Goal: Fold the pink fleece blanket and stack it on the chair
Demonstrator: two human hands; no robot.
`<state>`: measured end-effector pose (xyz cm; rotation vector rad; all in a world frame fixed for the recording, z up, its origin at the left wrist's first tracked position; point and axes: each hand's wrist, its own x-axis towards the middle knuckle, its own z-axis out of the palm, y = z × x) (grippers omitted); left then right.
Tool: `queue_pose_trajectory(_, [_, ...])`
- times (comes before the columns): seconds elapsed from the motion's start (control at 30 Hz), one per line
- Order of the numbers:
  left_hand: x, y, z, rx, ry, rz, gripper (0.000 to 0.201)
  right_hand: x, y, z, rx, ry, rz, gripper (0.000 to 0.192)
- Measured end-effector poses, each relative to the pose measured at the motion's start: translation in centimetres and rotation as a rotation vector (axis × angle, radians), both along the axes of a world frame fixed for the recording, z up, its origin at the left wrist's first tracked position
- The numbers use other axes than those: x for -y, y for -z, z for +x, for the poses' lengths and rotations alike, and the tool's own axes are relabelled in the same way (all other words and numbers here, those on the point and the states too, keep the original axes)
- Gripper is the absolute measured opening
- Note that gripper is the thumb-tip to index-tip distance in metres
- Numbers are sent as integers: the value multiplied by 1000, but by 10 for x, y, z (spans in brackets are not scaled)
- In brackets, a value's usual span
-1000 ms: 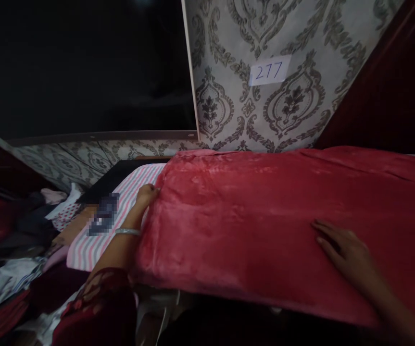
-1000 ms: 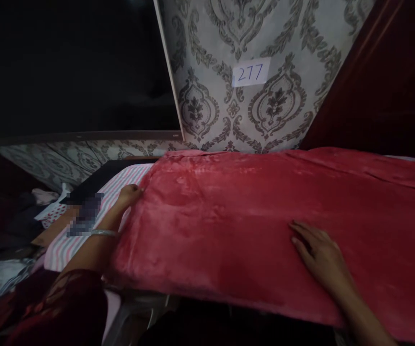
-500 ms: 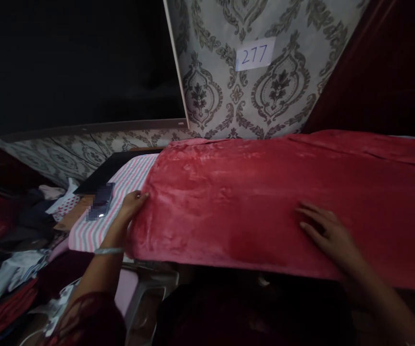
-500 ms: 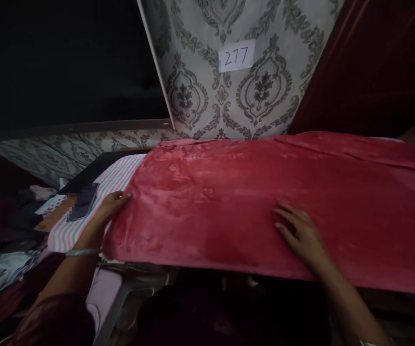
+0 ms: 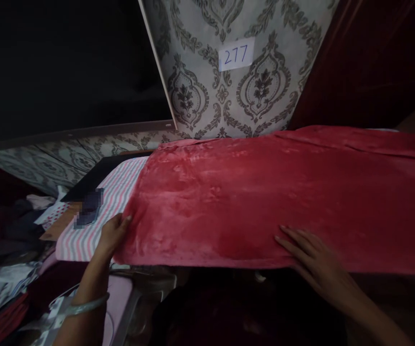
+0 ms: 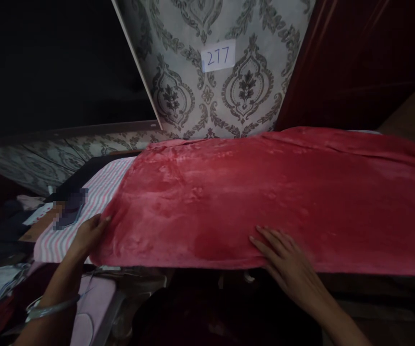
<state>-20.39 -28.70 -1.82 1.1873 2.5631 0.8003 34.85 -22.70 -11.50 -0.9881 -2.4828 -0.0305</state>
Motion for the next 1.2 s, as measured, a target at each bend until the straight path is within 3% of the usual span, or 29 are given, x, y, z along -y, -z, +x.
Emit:
queue_pose_trajectory(0.27, [11,-4,1,581,-52,179,24,2,3,-4,-107,-46,99,64])
queue_pose_trajectory(0.5, [11,-5,-5,796,-28,154,30,0,3,-1,-182,29,151,59])
queue_pose_trajectory(0.6, [3,-7,-5,856,-14,205,31,-15,-5,-1,-192,6,77,48])
queue_pose_trajectory(0.7, [-18,-23,-3,944,-31,323,30,-36,-34,-3,-277,48,38,38])
queue_pose_trajectory(0.83, [-55,-68,1,963,-53,507,15,-57,-100,-7,-418,156,87,34])
queue_pose_trajectory(0.93, [-65,-104,-3,899,-20,626,9,-52,-142,-8,-436,196,123,33])
queue_pose_trajectory(1.0, [-59,-120,-11,859,-2,670,12,-38,-153,-7,-423,166,186,34])
queue_pose_trajectory(1.1, [-37,-121,-26,807,-42,645,16,-15,-141,-8,-393,59,244,37])
queue_pose_trajectory(1.2, [-11,-92,-36,776,-98,515,23,2,-109,-10,-361,-23,212,49])
